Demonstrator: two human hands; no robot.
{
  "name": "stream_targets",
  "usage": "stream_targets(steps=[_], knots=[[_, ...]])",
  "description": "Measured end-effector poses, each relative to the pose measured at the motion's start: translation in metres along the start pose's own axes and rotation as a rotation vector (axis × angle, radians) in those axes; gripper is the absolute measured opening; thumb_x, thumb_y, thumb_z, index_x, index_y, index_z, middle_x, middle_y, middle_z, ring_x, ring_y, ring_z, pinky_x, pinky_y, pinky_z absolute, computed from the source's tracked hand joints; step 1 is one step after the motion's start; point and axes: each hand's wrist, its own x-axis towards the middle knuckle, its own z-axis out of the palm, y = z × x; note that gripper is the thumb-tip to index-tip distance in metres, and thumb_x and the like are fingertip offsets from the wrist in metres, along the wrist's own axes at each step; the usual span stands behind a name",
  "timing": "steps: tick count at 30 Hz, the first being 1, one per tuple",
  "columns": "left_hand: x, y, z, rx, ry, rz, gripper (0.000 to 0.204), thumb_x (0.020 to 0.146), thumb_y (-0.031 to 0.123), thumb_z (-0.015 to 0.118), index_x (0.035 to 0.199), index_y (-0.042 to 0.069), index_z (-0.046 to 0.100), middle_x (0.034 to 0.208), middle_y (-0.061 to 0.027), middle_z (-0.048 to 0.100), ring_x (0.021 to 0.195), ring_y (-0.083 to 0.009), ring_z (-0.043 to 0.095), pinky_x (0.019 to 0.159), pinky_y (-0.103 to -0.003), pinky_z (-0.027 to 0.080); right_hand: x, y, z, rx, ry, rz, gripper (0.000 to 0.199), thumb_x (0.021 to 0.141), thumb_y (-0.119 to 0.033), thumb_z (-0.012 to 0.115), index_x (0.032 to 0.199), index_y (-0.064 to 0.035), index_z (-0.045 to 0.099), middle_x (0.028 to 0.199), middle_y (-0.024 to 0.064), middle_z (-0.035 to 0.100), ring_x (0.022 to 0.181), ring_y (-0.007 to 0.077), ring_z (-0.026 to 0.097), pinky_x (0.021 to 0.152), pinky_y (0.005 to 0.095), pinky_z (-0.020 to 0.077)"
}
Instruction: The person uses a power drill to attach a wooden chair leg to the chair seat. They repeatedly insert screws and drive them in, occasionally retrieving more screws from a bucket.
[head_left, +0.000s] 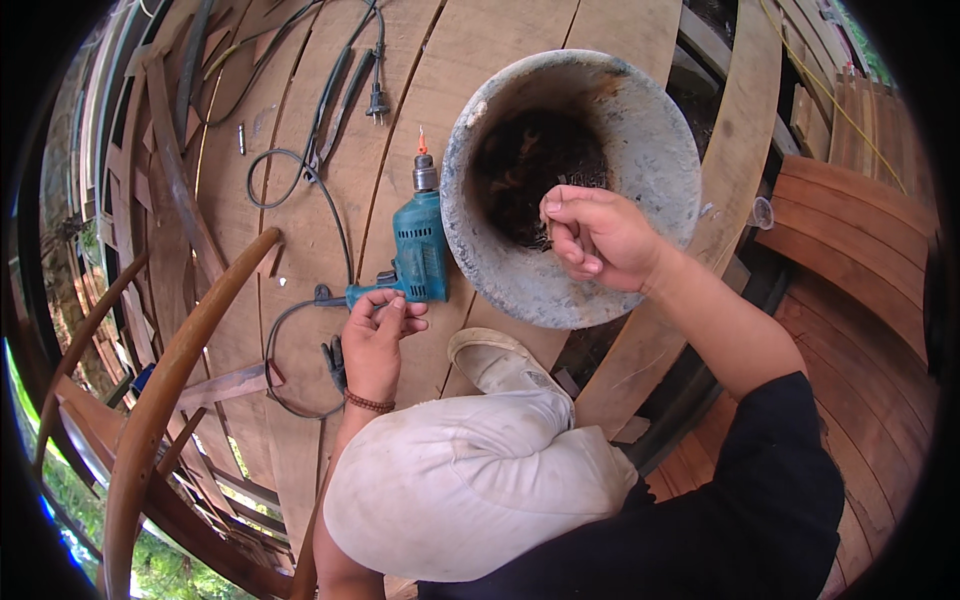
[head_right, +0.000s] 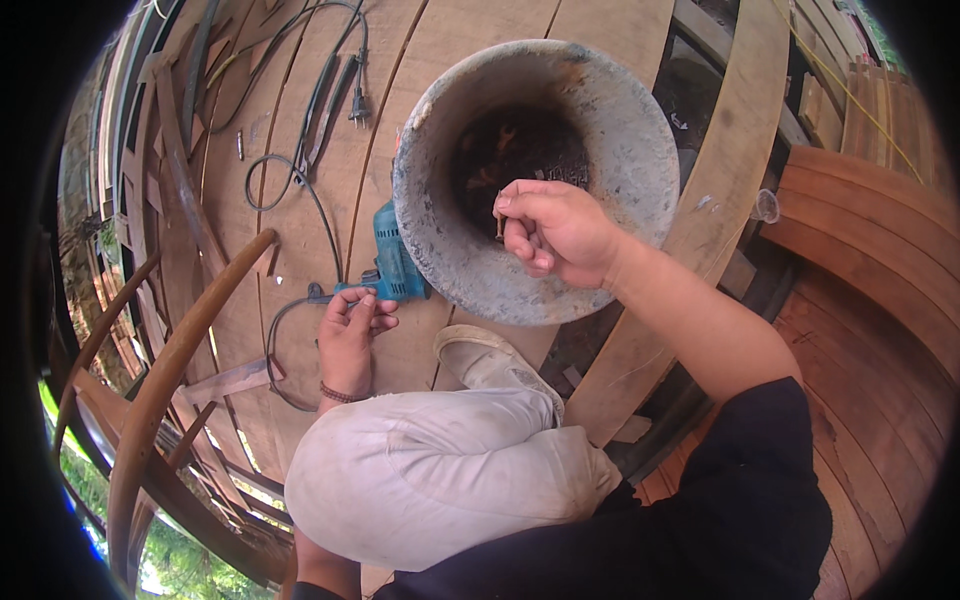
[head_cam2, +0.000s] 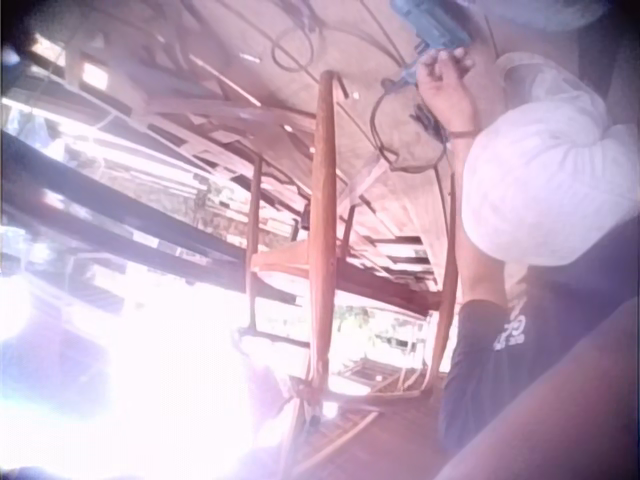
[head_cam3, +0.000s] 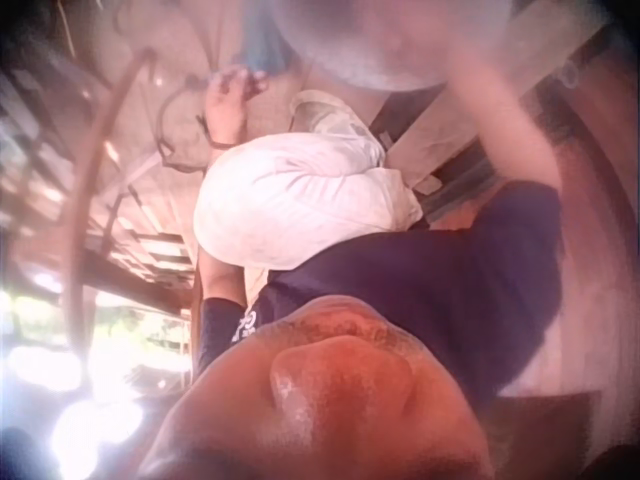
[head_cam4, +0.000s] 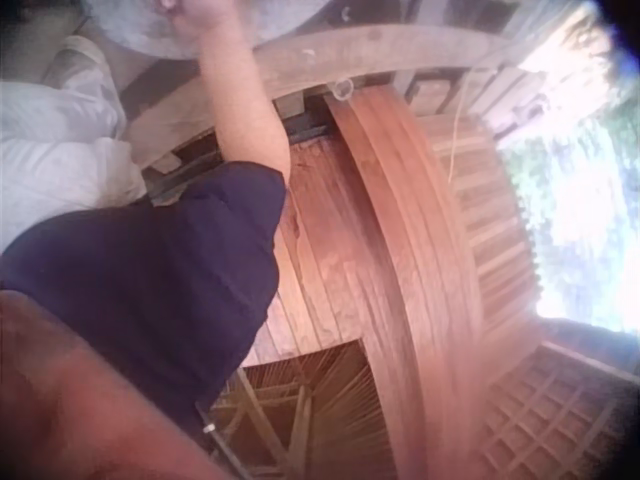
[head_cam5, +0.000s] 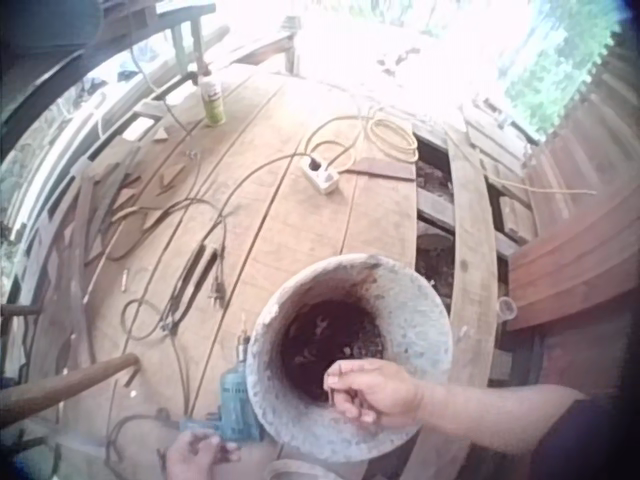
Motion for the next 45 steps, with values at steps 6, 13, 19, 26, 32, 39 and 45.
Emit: stream_targets(steps=[6,13,19,26,32,39,45], knots=[[0.004,0.005,0.001,0.014,0.003,0.001,0.012,0.096,0.012,0.059,0.103,0.004,0.055,0.09,-0.0124,0.07,0.073,-0.0153,0.066,0.072,-0.028,0.055,-0.005,0.004,0.01,0.058,0.061,-0.03,0.01,0.098,-0.017,0.051,0.091,-0.0093,0.054,0.06,0.0049,0.053,0.044,0.0099,0.041,0.042,0.0254,0.0322],[0.034,0.02,-0.001,0.133,0.063,0.048,0.015,0.096,0.015,0.061,0.104,0.003,0.056,0.09,-0.0116,0.069,0.074,-0.0143,0.066,0.071,-0.027,0.055,-0.001,0.019,0.007,-0.074,0.109,-0.118,0.008,0.098,-0.015,0.052,0.092,-0.0102,0.052,0.074,0.0046,0.06,0.054,0.0094,0.05,0.048,0.0242,0.0383],[0.048,0.027,0.0,0.294,0.187,0.112,0.026,0.096,0.015,0.06,0.116,-0.001,0.058,0.099,-0.0109,0.069,0.078,-0.0136,0.066,0.073,-0.024,0.052,-0.014,0.029,0.024,-0.265,0.144,-0.156,0.008,0.101,-0.016,0.05,0.097,-0.0085,0.05,0.083,0.0082,0.065,0.066,0.0131,0.064,0.057,0.0264,0.0521],[0.002,0.034,0.016,0.167,-0.153,-0.02,0.027,0.095,0.01,0.061,0.118,-0.003,0.06,0.101,-0.0089,0.067,0.085,-0.0126,0.063,0.078,-0.026,0.052,-0.03,0.069,0.055,-0.369,0.146,-0.349,0.006,0.093,-0.007,0.061,0.096,-0.0023,0.057,0.083,0.004,0.063,0.07,0.0091,0.061,0.061,0.0248,0.051],[-0.028,0.029,0.018,-0.088,-0.448,-0.093,0.031,0.091,0.006,0.067,0.12,-0.002,0.061,0.103,-0.0072,0.066,0.096,-0.0142,0.063,0.085,-0.03,0.053,-0.029,0.078,0.088,-0.87,0.113,-0.648,0.014,0.086,-0.005,0.069,0.098,-0.002,0.062,0.082,0.0082,0.062,0.07,0.0148,0.064,0.061,0.0281,0.0507],[-0.033,0.019,0.005,-0.094,-0.289,-0.028,0.013,0.088,0.001,0.068,0.1,-0.002,0.065,0.096,-0.0106,0.068,0.089,-0.0172,0.065,0.083,-0.03,0.053,-0.016,0.094,0.099,-0.946,0.192,-0.719,0.015,0.081,-0.008,0.072,0.09,-0.0037,0.06,0.078,0.0102,0.06,0.063,0.0223,0.063,0.056,0.0335,0.0497],[-0.035,0.015,0.007,-0.299,-0.227,0.04,0.008,0.089,0.001,0.067,0.095,-0.003,0.063,0.09,-0.0103,0.067,0.084,-0.018,0.065,0.079,-0.03,0.054,-0.016,0.102,0.094,-1.013,0.203,-0.728,0.013,0.083,-0.011,0.072,0.085,-0.0032,0.061,0.075,0.0113,0.061,0.061,0.0231,0.063,0.055,0.0342,0.0491]])
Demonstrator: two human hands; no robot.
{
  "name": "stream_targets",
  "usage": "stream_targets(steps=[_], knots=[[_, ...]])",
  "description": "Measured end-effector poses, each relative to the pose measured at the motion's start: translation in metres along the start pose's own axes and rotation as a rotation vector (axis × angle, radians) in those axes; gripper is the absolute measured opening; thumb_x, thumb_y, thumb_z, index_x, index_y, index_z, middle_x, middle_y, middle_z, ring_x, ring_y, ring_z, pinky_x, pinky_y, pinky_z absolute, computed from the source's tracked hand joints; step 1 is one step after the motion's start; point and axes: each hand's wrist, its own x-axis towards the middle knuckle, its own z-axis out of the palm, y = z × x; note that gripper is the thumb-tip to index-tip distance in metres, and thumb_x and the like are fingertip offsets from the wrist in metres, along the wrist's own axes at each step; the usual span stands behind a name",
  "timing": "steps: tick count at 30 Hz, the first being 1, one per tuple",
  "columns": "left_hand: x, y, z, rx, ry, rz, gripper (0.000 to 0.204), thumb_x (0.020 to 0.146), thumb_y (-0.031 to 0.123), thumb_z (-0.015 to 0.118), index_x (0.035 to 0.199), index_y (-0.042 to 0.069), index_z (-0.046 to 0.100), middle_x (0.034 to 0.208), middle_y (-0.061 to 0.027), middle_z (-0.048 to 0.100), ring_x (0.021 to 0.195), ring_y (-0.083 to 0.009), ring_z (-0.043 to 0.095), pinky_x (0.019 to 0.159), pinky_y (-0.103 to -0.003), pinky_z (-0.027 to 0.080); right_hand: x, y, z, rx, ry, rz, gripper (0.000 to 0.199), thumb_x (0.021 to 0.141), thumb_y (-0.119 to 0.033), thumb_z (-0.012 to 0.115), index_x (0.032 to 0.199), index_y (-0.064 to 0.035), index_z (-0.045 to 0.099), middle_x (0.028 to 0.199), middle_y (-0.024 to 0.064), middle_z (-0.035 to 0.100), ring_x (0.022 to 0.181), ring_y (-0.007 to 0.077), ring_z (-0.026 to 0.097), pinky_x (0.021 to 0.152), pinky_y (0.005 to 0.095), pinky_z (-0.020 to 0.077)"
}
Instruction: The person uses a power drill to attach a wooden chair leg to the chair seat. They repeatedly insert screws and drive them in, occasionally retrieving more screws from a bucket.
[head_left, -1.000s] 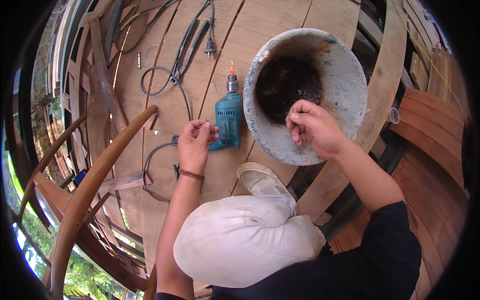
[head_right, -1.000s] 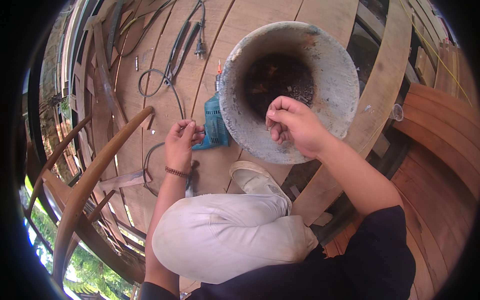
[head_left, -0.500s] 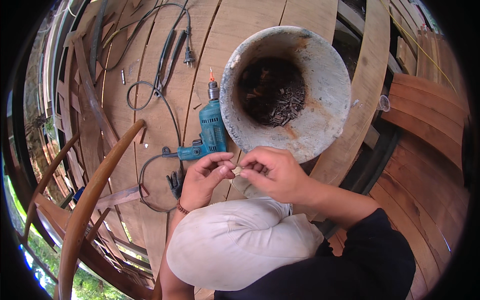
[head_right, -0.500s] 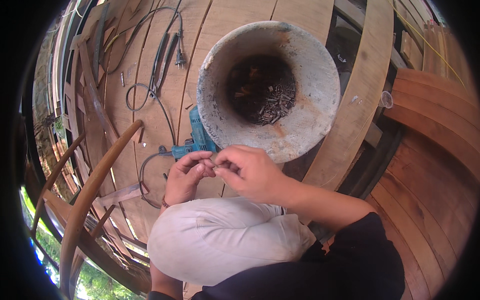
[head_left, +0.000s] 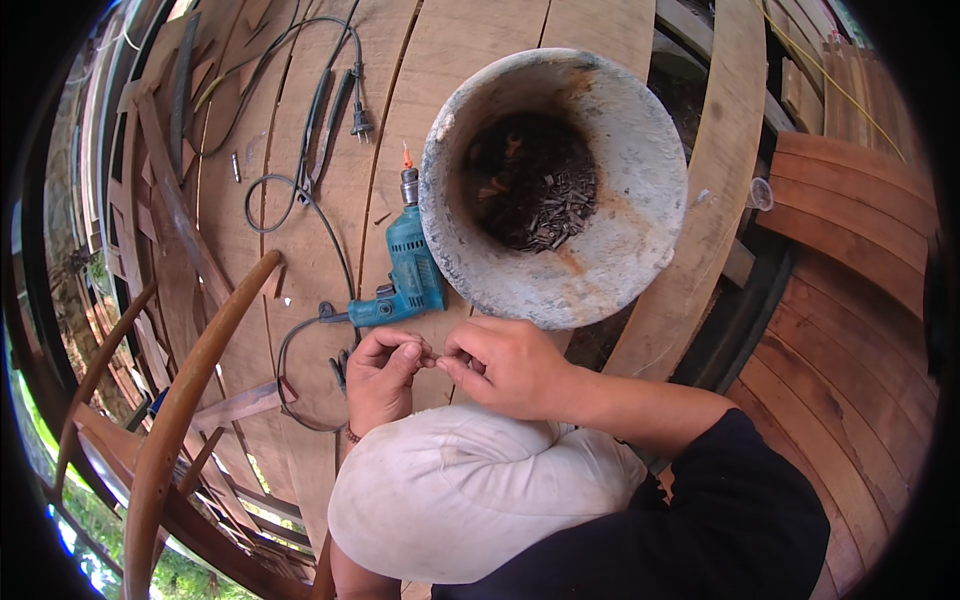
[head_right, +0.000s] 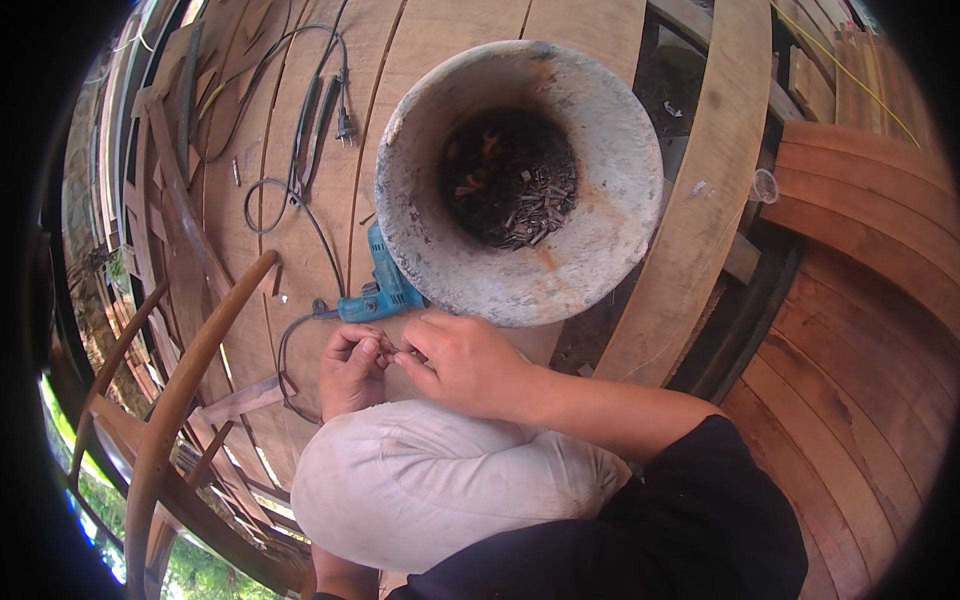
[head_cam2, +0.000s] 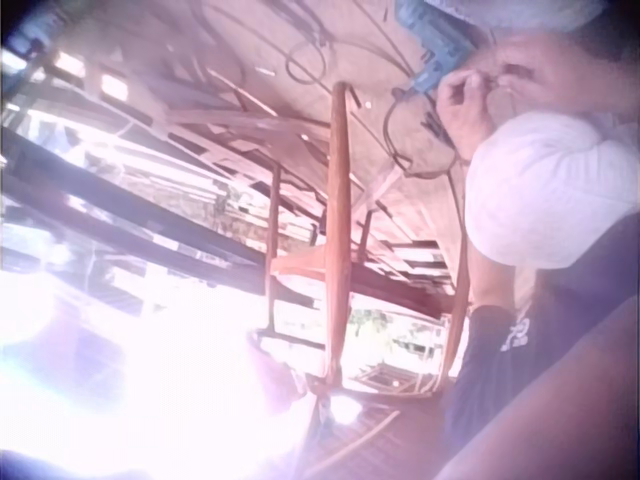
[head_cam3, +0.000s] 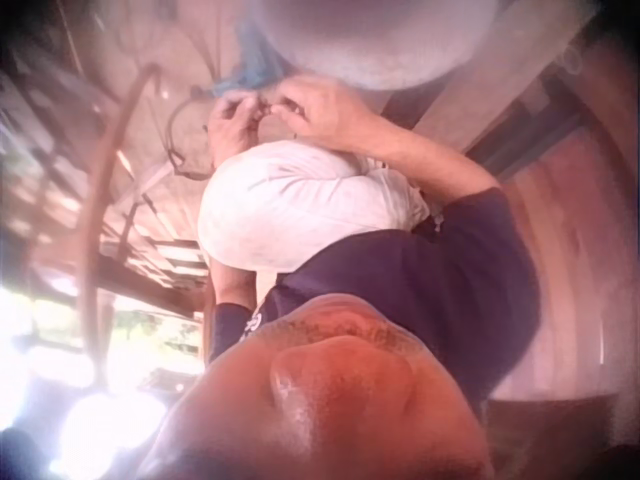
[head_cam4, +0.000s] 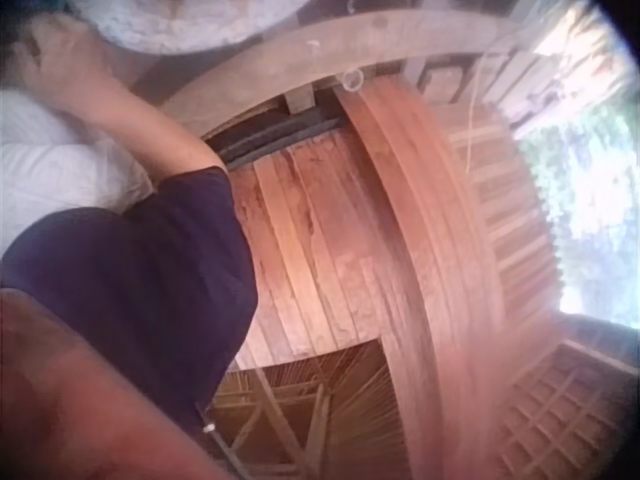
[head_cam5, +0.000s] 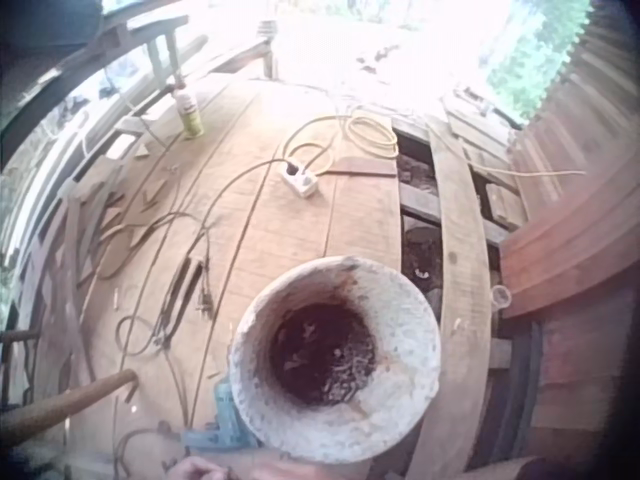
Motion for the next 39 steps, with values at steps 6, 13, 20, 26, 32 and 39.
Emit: stream_targets(steps=[6,13,20,26,32,39], knots=[[0.0,-0.001,0.002,0.067,-0.005,-0.098,0.012,0.088,0.002,0.068,0.099,-0.003,0.064,0.093,-0.0124,0.068,0.086,-0.0176,0.066,0.076,-0.03,0.054,-0.003,0.003,0.003,0.081,0.03,0.024,0.013,0.083,-0.011,0.071,0.085,-0.0028,0.061,0.075,0.011,0.062,0.06,0.0219,0.062,0.054,0.0332,0.0489],[-0.001,-0.004,-0.004,0.037,-0.024,-0.106,0.013,0.089,0.001,0.066,0.1,-0.004,0.065,0.094,-0.0142,0.069,0.086,-0.0181,0.066,0.077,-0.029,0.054,-0.004,0.002,0.003,0.127,0.004,0.006,0.013,0.084,-0.011,0.07,0.084,-0.0014,0.062,0.076,0.012,0.062,0.061,0.0216,0.062,0.054,0.0329,0.0483],[-0.001,-0.003,0.005,-0.004,0.023,-0.129,0.016,0.09,0.001,0.065,0.104,-0.005,0.064,0.094,-0.0151,0.069,0.084,-0.0185,0.067,0.077,-0.029,0.055,-0.005,0.01,0.008,0.133,0.086,-0.039,0.012,0.086,-0.011,0.069,0.086,-0.0012,0.062,0.076,0.013,0.061,0.062,0.0248,0.061,0.055,0.0351,0.0478],[0.0,-0.006,-0.001,-0.007,0.01,-0.147,0.016,0.09,0.001,0.065,0.104,-0.005,0.064,0.093,-0.0145,0.069,0.083,-0.0185,0.066,0.075,-0.03,0.054,-0.004,0.006,0.002,0.13,0.006,-0.021,0.013,0.086,-0.012,0.069,0.087,-0.0017,0.063,0.076,0.0126,0.061,0.062,0.0244,0.061,0.056,0.0355,0.0477],[-0.003,-0.005,0.003,-0.016,0.006,-0.111,0.015,0.09,0.001,0.066,0.104,-0.004,0.065,0.091,-0.0123,0.068,0.08,-0.017,0.065,0.074,-0.028,0.053,-0.003,0.008,0.006,0.132,-0.026,-0.037,0.013,0.086,-0.013,0.069,0.087,-0.0019,0.063,0.076,0.0123,0.062,0.065,0.0236,0.063,0.058,0.0341,0.0491],[-0.01,-0.008,-0.012,0.015,0.266,0.016,0.02,0.093,0.005,0.064,0.111,-0.003,0.064,0.089,-0.0075,0.065,0.08,-0.0137,0.062,0.076,-0.03,0.054,0.013,0.011,0.033,0.28,-0.147,0.213,0.018,0.087,-0.015,0.069,0.095,-0.0002,0.064,0.079,0.0098,0.066,0.067,0.0207,0.063,0.062,0.0308,0.0512]])
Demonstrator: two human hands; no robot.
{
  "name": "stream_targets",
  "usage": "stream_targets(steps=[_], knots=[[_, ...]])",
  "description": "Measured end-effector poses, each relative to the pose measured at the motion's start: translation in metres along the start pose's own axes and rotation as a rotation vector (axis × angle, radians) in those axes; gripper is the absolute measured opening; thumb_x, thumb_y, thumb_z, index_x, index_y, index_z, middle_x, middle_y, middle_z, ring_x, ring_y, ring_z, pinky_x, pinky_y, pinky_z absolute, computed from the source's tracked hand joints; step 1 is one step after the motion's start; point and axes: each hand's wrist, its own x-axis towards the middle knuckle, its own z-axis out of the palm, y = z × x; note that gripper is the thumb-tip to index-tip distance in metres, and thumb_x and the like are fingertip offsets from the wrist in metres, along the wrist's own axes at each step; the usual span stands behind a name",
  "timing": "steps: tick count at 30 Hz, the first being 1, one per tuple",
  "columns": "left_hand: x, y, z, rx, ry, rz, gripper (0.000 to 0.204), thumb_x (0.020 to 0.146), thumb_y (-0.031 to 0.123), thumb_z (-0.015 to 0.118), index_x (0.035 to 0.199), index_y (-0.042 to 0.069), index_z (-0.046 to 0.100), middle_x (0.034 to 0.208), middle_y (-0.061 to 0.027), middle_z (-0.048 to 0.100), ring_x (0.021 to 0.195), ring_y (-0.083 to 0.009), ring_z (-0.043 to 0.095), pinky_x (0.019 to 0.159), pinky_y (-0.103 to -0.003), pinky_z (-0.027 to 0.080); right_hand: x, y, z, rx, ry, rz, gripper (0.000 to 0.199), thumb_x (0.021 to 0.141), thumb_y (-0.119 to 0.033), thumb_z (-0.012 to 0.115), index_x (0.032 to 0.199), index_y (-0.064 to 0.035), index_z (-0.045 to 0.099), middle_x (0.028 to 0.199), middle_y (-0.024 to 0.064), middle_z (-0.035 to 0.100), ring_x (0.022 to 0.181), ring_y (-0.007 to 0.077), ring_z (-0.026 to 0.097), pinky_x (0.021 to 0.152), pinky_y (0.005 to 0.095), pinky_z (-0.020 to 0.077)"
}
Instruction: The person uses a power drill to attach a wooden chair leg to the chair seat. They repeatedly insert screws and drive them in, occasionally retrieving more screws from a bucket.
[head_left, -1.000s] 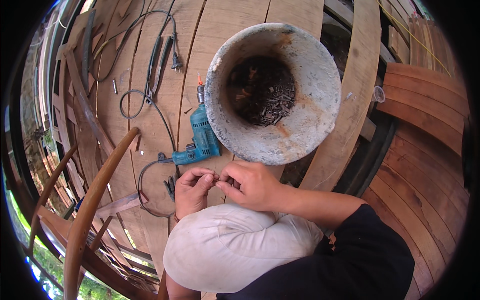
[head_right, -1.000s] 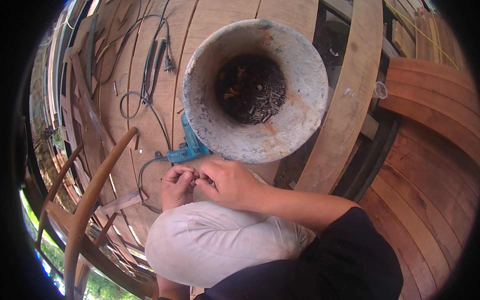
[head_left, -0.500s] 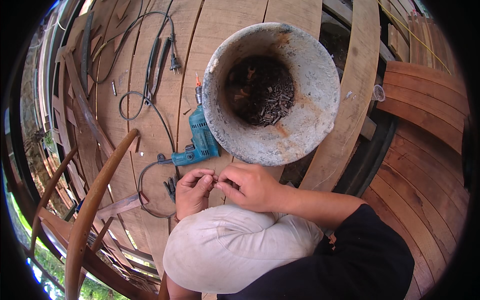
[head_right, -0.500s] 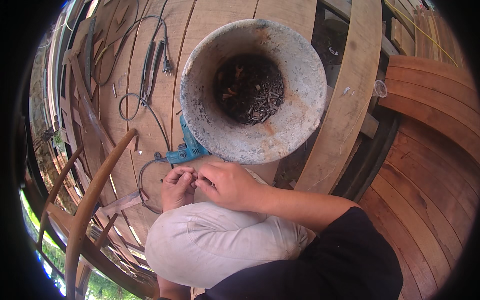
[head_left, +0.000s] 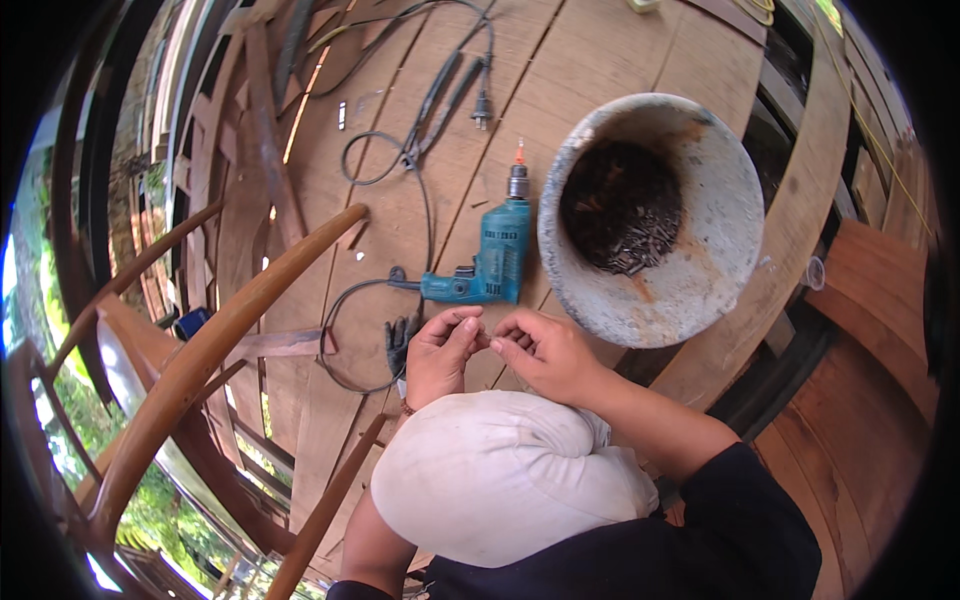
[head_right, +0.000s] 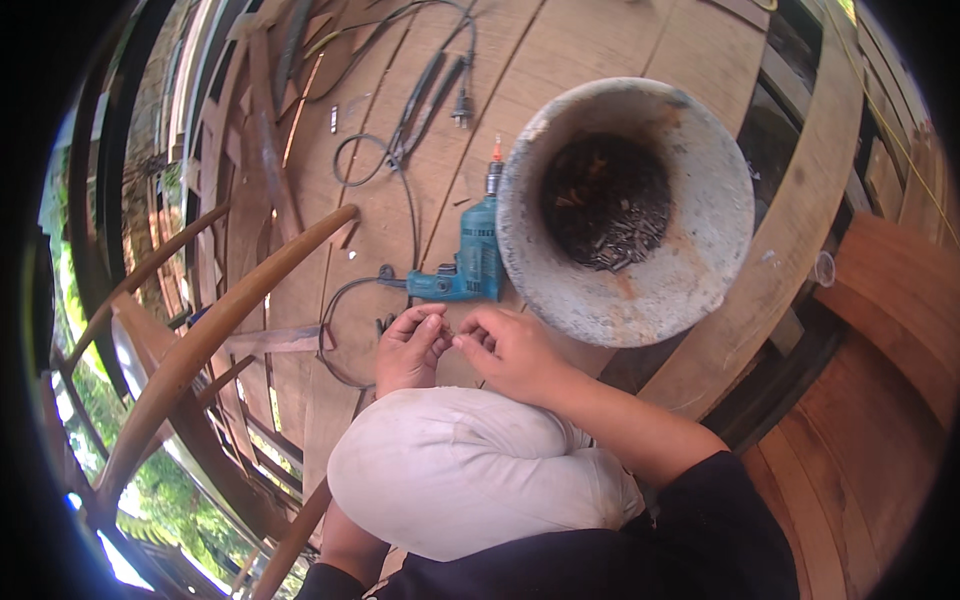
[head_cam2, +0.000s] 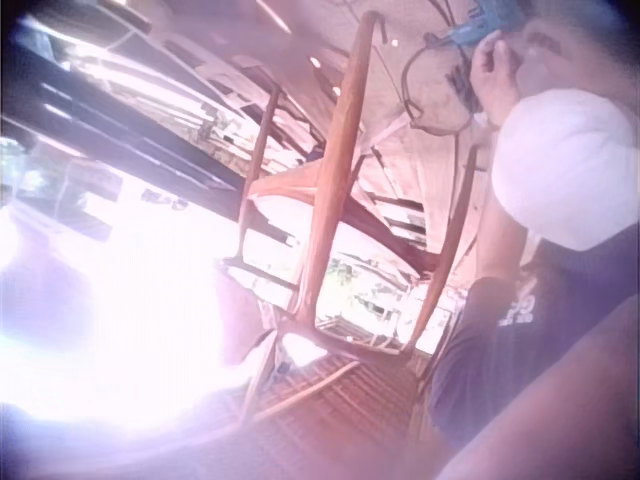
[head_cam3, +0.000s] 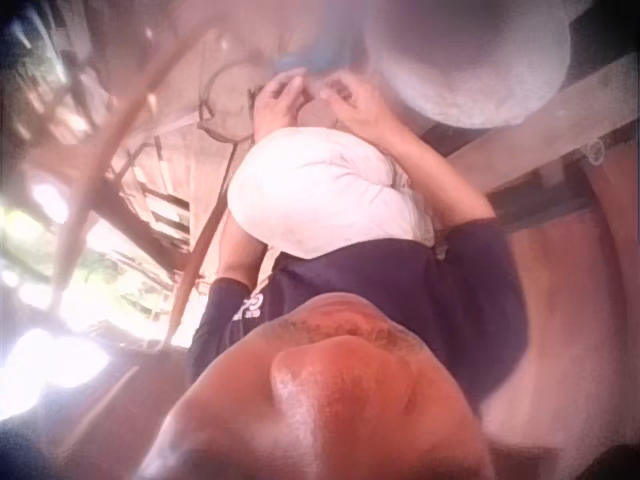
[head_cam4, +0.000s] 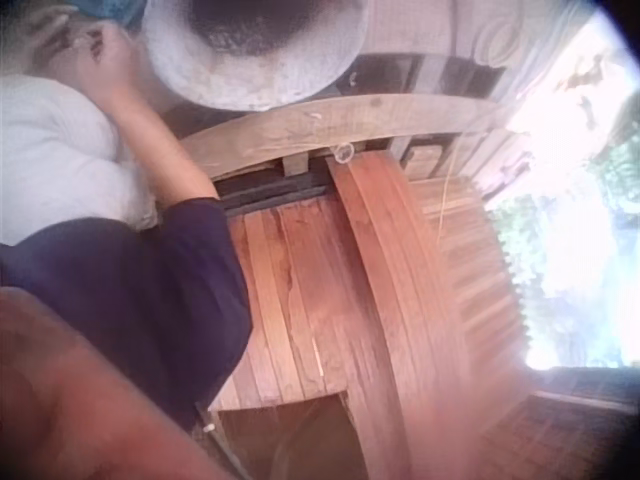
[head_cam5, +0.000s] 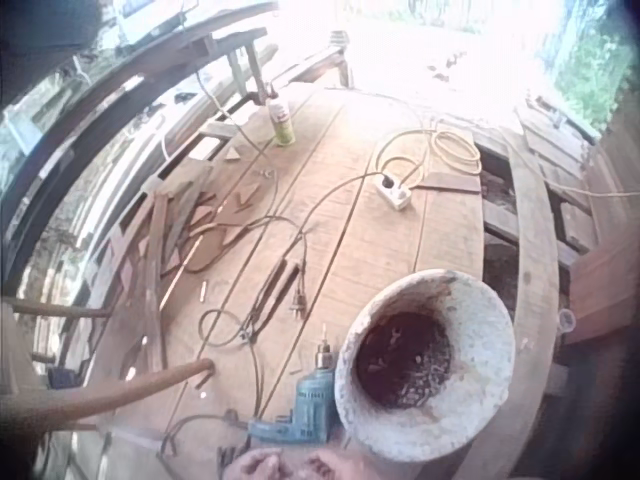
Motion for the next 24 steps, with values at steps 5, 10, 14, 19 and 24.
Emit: stream_targets(steps=[5,10,14,19,24], knots=[[-0.021,-0.005,-0.042,0.045,0.182,-0.01,0.026,0.098,0.011,0.057,0.121,-0.001,0.06,0.089,-0.004,0.061,0.081,-0.0128,0.062,0.073,-0.029,0.055,0.015,0.073,0.035,-0.296,0.305,0.086,0.064,0.082,-0.027,0.075,0.13,0.0007,0.043,0.122,0.0187,0.053,0.11,0.029,0.052,0.096,0.0389,0.0437],[-0.065,-0.032,-0.079,0.108,0.226,-0.144,0.026,0.099,0.016,0.056,0.12,0.0,0.06,0.086,-0.0017,0.061,0.077,-0.0097,0.061,0.069,-0.024,0.053,0.074,0.123,0.06,-0.444,0.604,0.091,0.087,0.078,-0.042,0.077,0.134,0.0086,0.035,0.127,0.0283,0.048,0.121,0.0403,0.046,0.104,0.0447,0.0367],[-0.089,-0.073,-0.122,0.105,0.189,-0.124,0.023,0.099,0.015,0.055,0.117,0.001,0.061,0.084,-0.0012,0.06,0.074,-0.0076,0.06,0.068,-0.021,0.05,0.106,0.13,0.065,-0.431,0.729,0.192,0.092,0.068,-0.045,0.083,0.126,0.012,0.04,0.124,0.0314,0.051,0.119,0.0426,0.048,0.104,0.0453,0.0372],[-0.101,-0.105,-0.144,0.193,0.25,-0.017,0.02,0.098,0.013,0.055,0.113,0.001,0.063,0.084,-0.0013,0.06,0.072,-0.0074,0.06,0.068,-0.021,0.049,0.109,0.115,0.052,-0.337,0.674,0.297,0.084,0.063,-0.043,0.086,0.115,0.0105,0.05,0.111,0.0279,0.06,0.106,0.0395,0.059,0.093,0.044,0.0454],[-0.033,-0.035,-0.112,0.192,0.394,0.049,0.02,0.097,0.011,0.055,0.113,0.0,0.063,0.093,-0.0044,0.063,0.077,-0.0115,0.063,0.072,-0.025,0.055,0.075,0.098,0.036,-0.315,0.527,0.169,0.078,0.063,-0.037,0.087,0.115,0.0071,0.049,0.11,0.0255,0.06,0.104,0.0379,0.059,0.092,0.0433,0.046]])
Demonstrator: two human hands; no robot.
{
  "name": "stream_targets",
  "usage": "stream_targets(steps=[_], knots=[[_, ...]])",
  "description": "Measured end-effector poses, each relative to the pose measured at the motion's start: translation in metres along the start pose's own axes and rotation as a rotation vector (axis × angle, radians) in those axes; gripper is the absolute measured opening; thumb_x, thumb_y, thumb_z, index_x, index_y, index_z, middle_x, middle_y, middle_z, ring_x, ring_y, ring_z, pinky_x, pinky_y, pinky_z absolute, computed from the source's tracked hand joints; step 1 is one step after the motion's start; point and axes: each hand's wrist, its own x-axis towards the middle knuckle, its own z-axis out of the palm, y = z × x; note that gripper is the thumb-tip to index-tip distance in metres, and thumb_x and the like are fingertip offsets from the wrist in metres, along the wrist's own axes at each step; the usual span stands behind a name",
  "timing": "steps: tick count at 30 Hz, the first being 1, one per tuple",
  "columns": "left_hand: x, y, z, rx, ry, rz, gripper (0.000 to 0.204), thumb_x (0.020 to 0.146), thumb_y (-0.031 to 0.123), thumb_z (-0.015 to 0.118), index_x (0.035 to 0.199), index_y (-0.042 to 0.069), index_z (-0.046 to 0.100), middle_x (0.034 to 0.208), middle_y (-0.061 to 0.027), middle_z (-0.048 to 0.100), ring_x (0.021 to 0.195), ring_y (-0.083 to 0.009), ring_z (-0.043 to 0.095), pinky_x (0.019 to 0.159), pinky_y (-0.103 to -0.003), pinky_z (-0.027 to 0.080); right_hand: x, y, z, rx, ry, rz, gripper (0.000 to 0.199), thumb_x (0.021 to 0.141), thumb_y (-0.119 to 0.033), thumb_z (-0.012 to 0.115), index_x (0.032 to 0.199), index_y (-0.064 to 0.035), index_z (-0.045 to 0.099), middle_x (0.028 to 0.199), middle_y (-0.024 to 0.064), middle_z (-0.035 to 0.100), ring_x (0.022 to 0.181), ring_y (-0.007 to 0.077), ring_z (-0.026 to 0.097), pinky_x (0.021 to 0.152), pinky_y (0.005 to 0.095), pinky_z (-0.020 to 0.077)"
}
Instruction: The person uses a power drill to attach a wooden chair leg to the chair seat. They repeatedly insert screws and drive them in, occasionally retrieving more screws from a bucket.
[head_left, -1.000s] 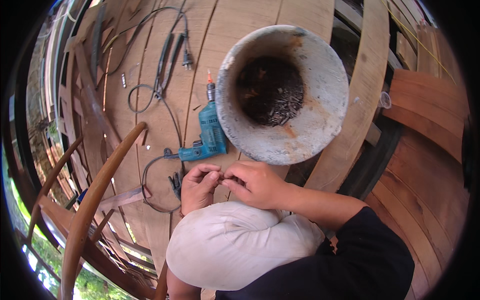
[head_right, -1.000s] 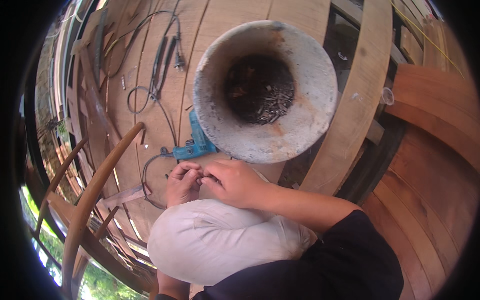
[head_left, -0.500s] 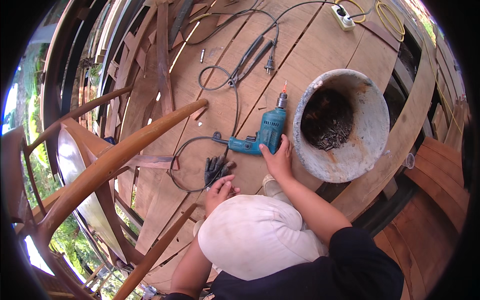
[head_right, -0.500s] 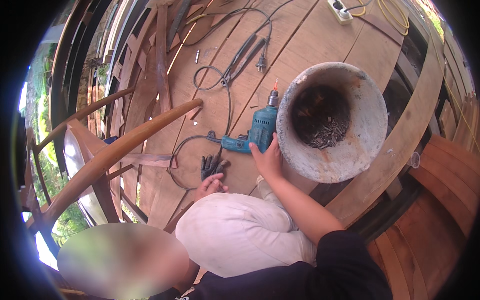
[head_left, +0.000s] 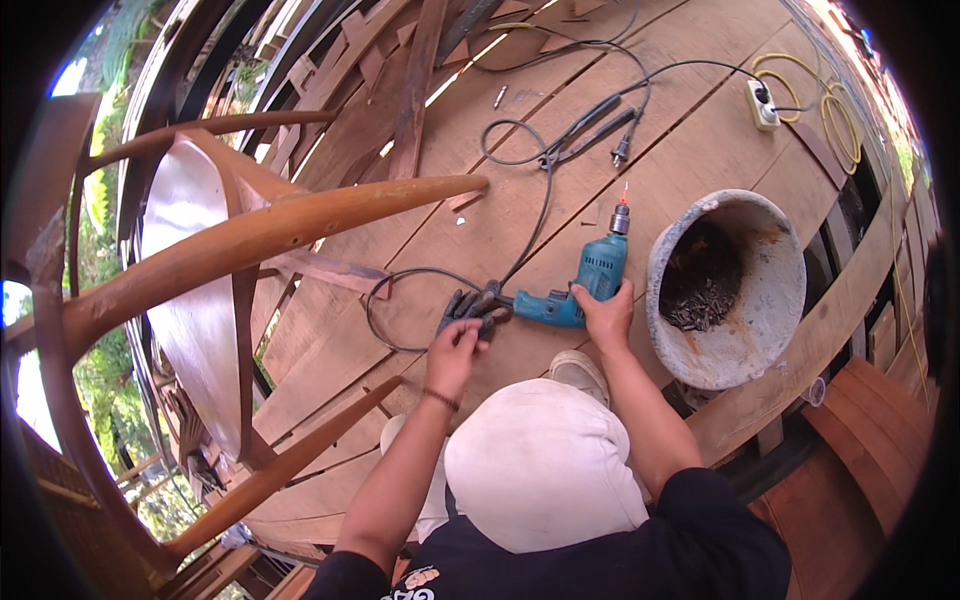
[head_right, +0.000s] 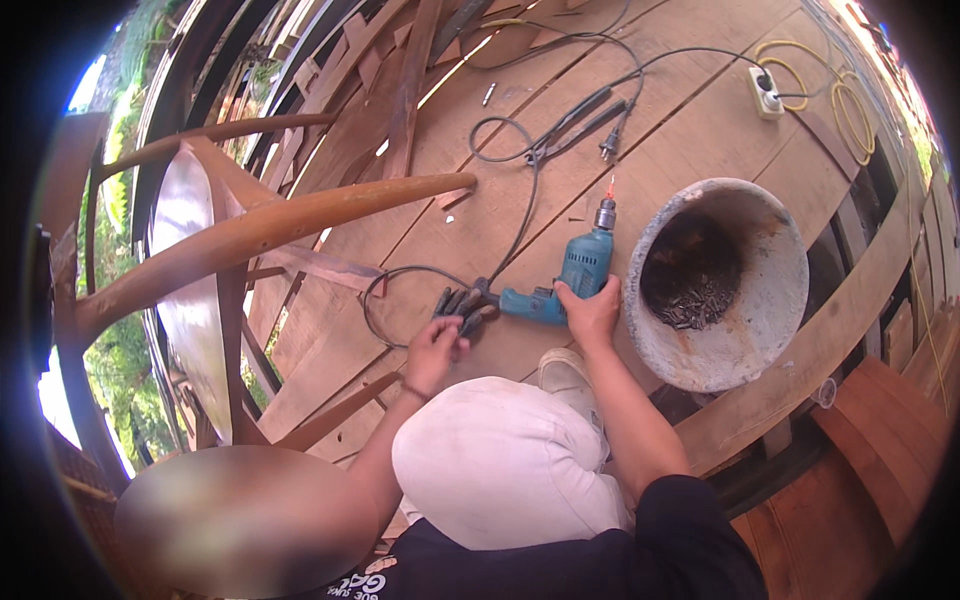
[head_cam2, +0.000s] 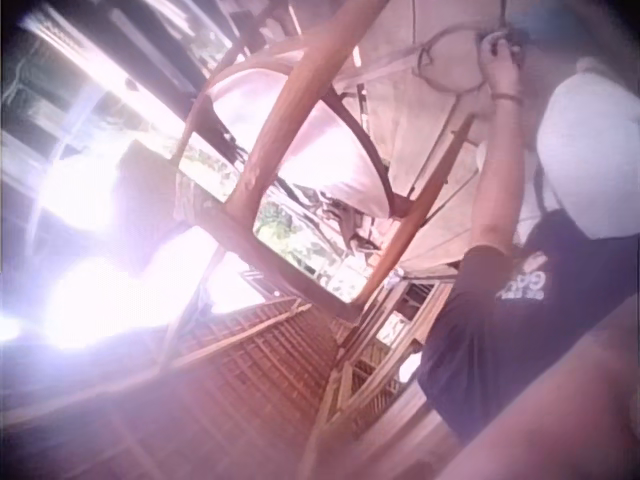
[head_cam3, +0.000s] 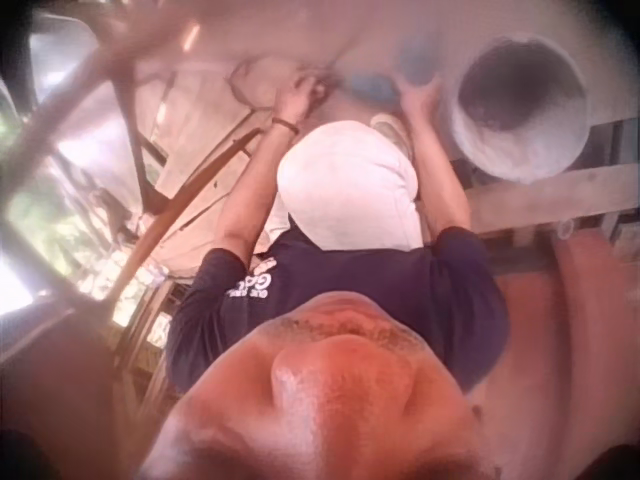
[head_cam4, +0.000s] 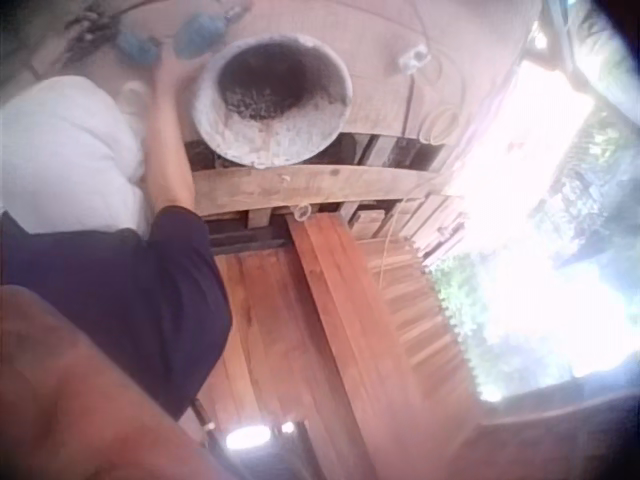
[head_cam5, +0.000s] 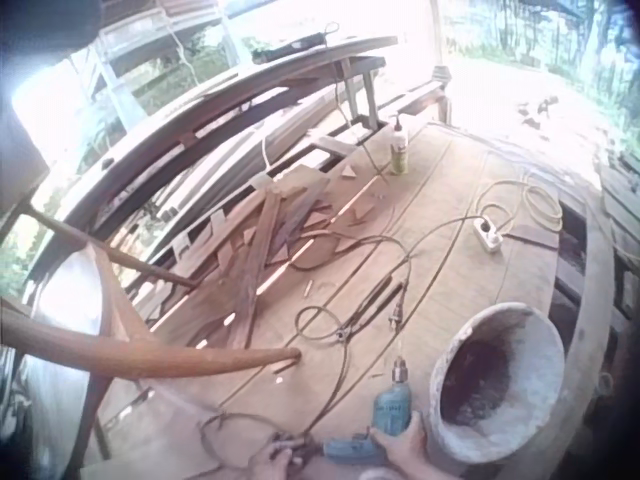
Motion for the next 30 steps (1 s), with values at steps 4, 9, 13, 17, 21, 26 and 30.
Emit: stream_targets(steps=[4,9,13,17,21,26,30], knots=[[0.09,0.01,0.029,0.0,0.031,0.028,0.021,0.096,0.008,0.057,0.112,-0.003,0.063,0.099,-0.0082,0.066,0.077,-0.0136,0.066,0.068,-0.026,0.057,-0.032,0.012,-0.031,-0.055,-0.13,-0.14,0.074,0.065,-0.032,0.086,0.116,0.0039,0.047,0.107,0.0222,0.059,0.101,0.0351,0.06,0.09,0.0429,0.0465],[0.165,0.013,0.045,0.005,0.036,-0.018,0.027,0.096,0.005,0.055,0.12,-0.004,0.059,0.103,-0.01,0.065,0.083,-0.0165,0.067,0.07,-0.027,0.056,-0.055,0.021,-0.055,-0.098,-0.255,-0.087,0.077,0.063,-0.027,0.087,0.121,0.0031,0.044,0.111,0.0217,0.057,0.106,0.0327,0.057,0.092,0.042,0.0458],[0.176,0.006,0.042,0.041,0.032,0.049,0.036,0.096,0.009,0.055,0.13,-0.004,0.053,0.113,-0.0108,0.063,0.095,-0.0187,0.067,0.079,-0.03,0.055,-0.057,0.022,-0.061,-0.154,-0.304,-0.022,0.079,0.063,-0.027,0.087,0.122,0.0029,0.044,0.116,0.0214,0.055,0.11,0.0318,0.055,0.093,0.0409,0.0453],[0.168,-0.02,0.028,0.296,0.132,0.094,0.042,0.095,0.019,0.06,0.132,0.0,0.052,0.115,-0.0096,0.063,0.103,-0.019,0.064,0.082,-0.03,0.051,-0.055,0.024,-0.056,-0.146,-0.366,-0.096,0.077,0.062,-0.027,0.087,0.12,0.0021,0.044,0.113,0.0199,0.054,0.108,0.0338,0.055,0.092,0.0423,0.0459],[0.063,-0.009,0.068,-0.208,-0.305,-0.185,0.052,0.093,0.043,0.063,0.129,0.007,0.053,0.116,-0.0076,0.063,0.107,-0.0175,0.06,0.093,-0.034,0.045,-0.058,-0.003,-0.051,-0.231,-0.447,-0.263,0.075,0.061,-0.027,0.087,0.117,0.0,0.045,0.111,0.0189,0.052,0.105,0.0361,0.056,0.088,0.0444,0.0479],[0.045,-0.006,0.081,-0.237,-0.251,-0.173,0.044,0.09,0.047,0.063,0.109,0.008,0.057,0.097,-0.0113,0.066,0.091,-0.0204,0.064,0.084,-0.037,0.051,-0.065,-0.033,-0.057,-0.25,-0.75,-0.451,0.081,0.062,-0.026,0.087,0.127,-0.0009,0.046,0.118,0.016,0.051,0.105,0.0339,0.058,0.085,0.0442,0.0501],[0.046,-0.001,0.029,-0.593,-0.378,-0.242,0.03,0.089,0.038,0.061,0.092,0.008,0.057,0.087,-0.0121,0.065,0.083,-0.0255,0.065,0.079,-0.043,0.055,-0.057,0.004,-0.038,0.463,-1.158,-0.175,0.089,0.063,-0.022,0.089,0.137,-0.0012,0.044,0.131,0.0129,0.049,0.116,0.0273,0.056,0.094,0.041,0.0469]])
